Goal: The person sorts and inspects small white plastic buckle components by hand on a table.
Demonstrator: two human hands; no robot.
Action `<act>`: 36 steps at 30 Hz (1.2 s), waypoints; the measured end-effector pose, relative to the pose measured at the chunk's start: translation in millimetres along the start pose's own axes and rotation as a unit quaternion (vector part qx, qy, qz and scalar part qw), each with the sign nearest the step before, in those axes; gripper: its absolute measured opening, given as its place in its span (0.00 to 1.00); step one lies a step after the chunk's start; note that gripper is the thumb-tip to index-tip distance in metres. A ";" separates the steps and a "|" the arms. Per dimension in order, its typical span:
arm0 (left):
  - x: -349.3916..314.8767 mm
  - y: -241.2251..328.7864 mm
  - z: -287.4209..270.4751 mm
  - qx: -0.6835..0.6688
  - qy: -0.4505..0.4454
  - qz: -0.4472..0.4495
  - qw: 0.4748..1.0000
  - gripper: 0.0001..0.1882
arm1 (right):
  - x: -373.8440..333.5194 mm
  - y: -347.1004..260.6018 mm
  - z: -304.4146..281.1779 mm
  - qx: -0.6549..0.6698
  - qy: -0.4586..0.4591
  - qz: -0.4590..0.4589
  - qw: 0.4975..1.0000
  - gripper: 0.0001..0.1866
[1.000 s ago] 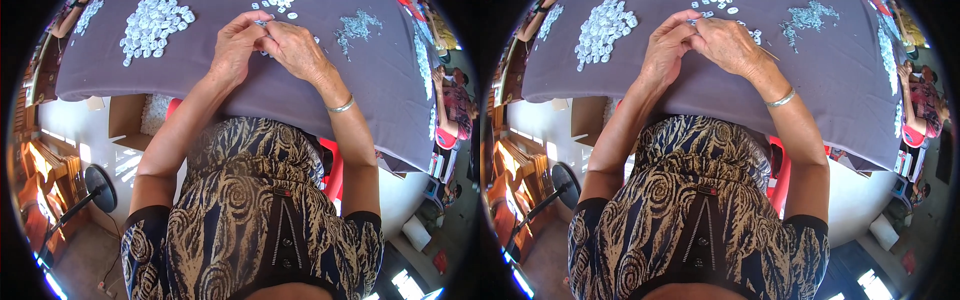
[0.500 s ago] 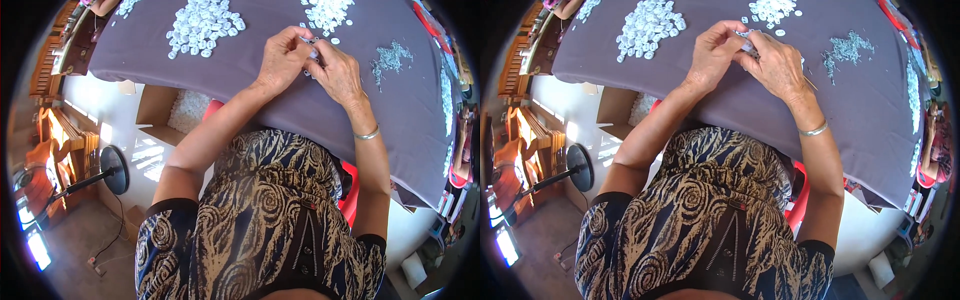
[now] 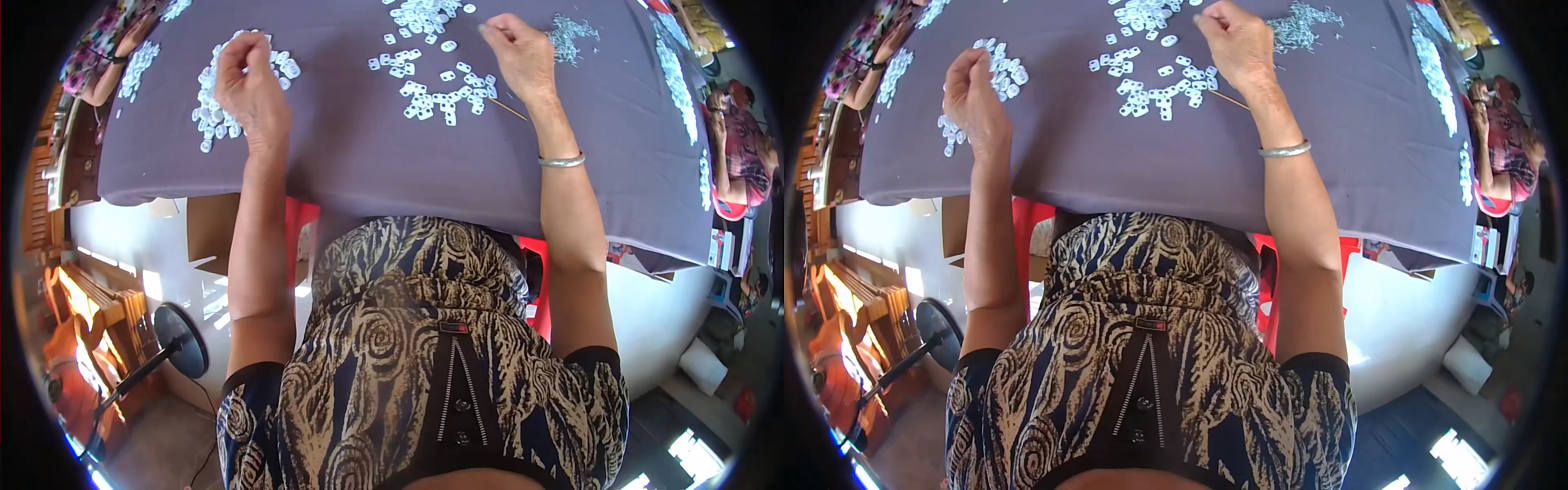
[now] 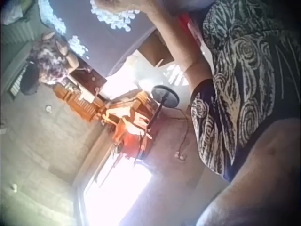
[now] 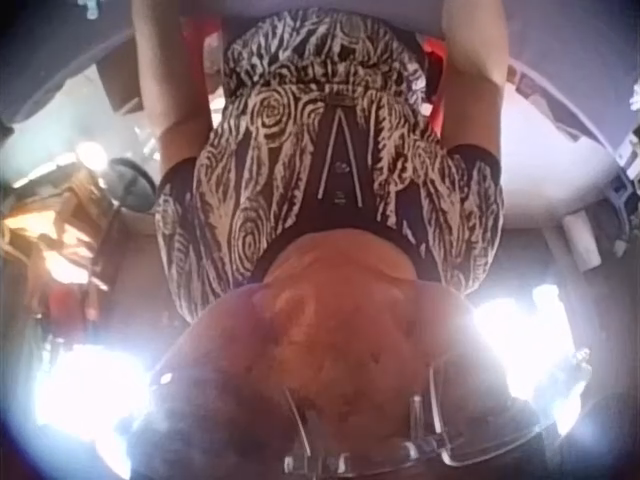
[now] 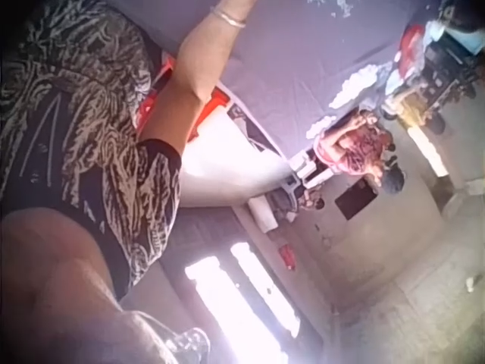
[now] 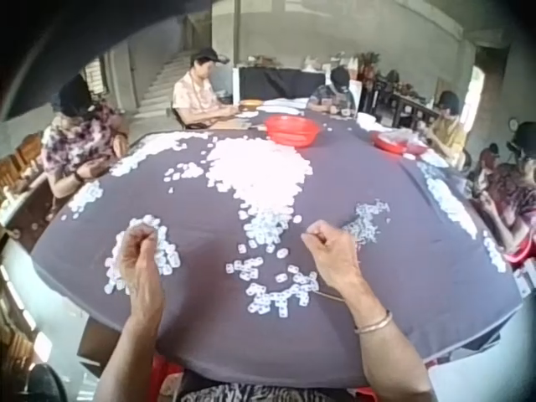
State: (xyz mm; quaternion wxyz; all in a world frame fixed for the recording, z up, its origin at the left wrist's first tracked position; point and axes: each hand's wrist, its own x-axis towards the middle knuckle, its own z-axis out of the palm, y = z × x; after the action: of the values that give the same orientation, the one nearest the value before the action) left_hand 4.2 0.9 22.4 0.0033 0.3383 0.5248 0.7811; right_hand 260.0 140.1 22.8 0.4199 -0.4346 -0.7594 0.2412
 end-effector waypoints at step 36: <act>-69.3 13.1 33.2 -0.026 -0.272 -0.184 0.944 0.06 | -10.1 -8.6 -4.5 -0.078 -0.239 -0.084 0.964 0.06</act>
State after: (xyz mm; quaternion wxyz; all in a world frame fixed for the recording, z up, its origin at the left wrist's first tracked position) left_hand 79.9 -2.7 4.2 0.2981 0.4354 0.5365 0.6586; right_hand 262.6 127.1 27.1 0.2099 -0.3299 -0.8880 0.2422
